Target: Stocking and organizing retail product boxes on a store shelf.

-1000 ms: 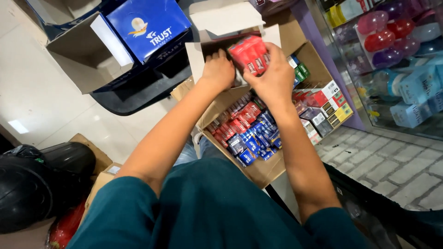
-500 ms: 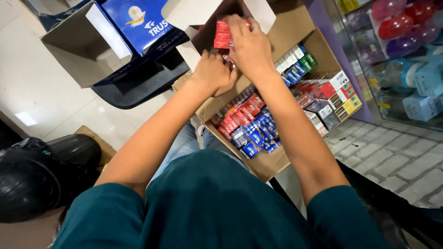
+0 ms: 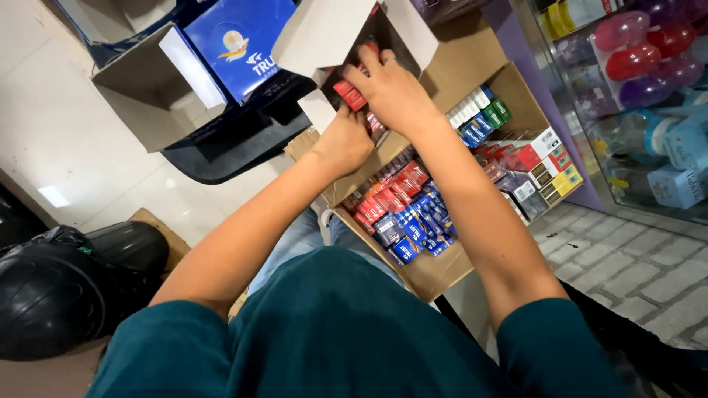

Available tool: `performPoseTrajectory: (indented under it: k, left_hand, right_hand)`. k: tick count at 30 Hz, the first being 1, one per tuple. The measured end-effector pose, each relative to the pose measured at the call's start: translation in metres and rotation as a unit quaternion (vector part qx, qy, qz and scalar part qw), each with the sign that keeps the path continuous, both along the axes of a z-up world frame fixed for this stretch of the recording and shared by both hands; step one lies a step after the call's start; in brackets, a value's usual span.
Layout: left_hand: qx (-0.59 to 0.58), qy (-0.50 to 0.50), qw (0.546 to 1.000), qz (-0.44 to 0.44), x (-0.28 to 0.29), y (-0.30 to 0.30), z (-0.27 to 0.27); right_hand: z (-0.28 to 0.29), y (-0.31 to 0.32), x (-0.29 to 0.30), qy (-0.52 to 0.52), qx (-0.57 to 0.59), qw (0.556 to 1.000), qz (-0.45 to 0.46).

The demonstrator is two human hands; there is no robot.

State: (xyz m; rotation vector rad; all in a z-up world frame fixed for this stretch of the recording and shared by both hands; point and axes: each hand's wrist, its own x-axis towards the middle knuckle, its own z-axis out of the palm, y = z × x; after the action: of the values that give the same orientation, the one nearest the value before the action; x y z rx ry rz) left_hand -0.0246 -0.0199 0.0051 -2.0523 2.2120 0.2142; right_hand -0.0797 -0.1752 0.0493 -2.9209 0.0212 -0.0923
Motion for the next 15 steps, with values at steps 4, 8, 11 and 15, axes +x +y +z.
performPoseTrajectory:
  k: [4, 8, 11, 15]
  left_hand:
    - [0.027, -0.032, 0.999, -0.035, 0.007, 0.005, 0.01]
    - [-0.075, -0.007, 0.997, -0.037, 0.005, 0.006, -0.01]
    - [-0.124, -0.05, 0.991, -0.031, 0.005, 0.008, -0.008]
    - [-0.108, -0.016, 0.994, -0.026, 0.006, 0.012, 0.005]
  right_hand:
    - [-0.019, -0.014, 0.011, 0.043, 0.041, 0.998, -0.025]
    - [-0.022, -0.017, 0.023, 0.132, 0.081, 0.982, -0.106]
    - [-0.017, -0.017, 0.028, 0.176, 0.098, 0.972, -0.124]
    - [-0.017, -0.015, 0.023, 0.157, 0.082, 0.975, -0.138]
